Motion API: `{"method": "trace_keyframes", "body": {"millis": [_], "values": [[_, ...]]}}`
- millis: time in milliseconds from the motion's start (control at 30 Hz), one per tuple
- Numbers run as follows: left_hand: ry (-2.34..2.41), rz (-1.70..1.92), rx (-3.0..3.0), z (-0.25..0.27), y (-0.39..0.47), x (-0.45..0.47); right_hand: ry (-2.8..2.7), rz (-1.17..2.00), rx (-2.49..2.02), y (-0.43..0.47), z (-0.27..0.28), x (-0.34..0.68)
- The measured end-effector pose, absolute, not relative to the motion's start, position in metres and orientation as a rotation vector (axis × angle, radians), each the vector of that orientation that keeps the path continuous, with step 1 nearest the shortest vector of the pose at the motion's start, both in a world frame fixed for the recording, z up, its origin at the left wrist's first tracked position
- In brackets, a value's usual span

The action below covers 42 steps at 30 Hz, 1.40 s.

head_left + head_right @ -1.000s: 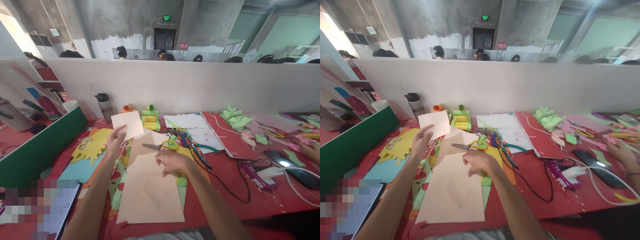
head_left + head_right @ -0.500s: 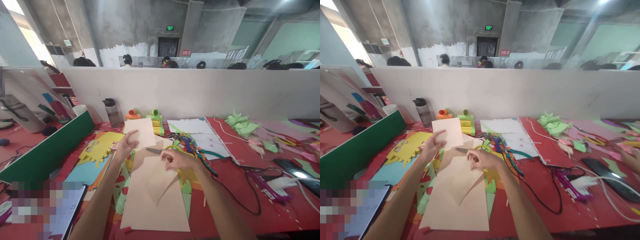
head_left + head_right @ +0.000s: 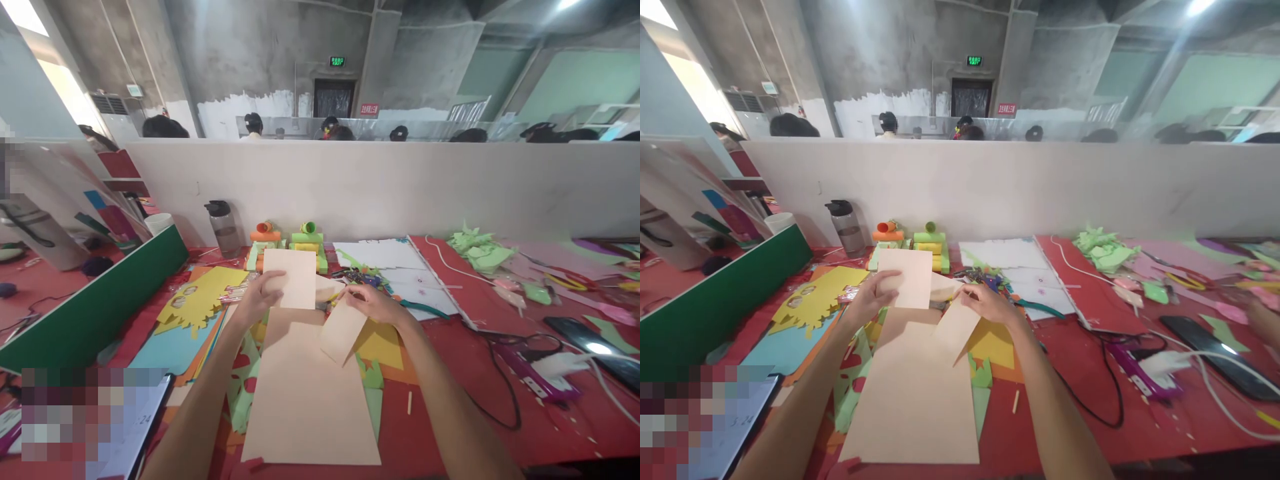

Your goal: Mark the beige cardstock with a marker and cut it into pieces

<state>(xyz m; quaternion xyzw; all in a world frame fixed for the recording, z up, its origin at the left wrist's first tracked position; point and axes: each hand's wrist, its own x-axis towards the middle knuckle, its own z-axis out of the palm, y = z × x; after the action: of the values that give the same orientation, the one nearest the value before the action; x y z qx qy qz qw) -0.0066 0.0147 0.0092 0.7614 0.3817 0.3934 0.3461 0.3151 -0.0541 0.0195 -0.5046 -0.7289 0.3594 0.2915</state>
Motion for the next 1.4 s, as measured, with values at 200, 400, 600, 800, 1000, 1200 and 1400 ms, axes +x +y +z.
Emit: {"method": "trace_keyframes", "body": {"millis": [200,400,600,800,1000,1200,1400], "values": [[0.961,0.932,2.016,0.007,0.014,-0.006,-1.715,0.898,-1.359,-0.047,0.01,0.318],[0.83,0.779,2.059,0.005,0.013,-0.003,-1.698,0.816,-1.335,-0.042,0.008,0.317],[0.775,0.697,2.095,0.008,0.011,0.0,-1.739,0.829,-1.398,-0.048,0.014,0.313],[0.782,0.629,2.076,0.013,0.006,0.002,-1.733,0.804,-1.436,-0.05,0.017,0.312],[0.791,0.61,2.063,0.013,0.006,0.002,-1.737,0.799,-1.443,-0.05,0.019,0.313],[0.766,0.629,2.036,0.012,0.005,0.003,-1.744,0.787,-1.452,-0.048,0.015,0.315],[0.799,0.65,2.014,0.011,0.005,0.005,-1.734,0.795,-1.427,-0.047,0.012,0.315]]}}
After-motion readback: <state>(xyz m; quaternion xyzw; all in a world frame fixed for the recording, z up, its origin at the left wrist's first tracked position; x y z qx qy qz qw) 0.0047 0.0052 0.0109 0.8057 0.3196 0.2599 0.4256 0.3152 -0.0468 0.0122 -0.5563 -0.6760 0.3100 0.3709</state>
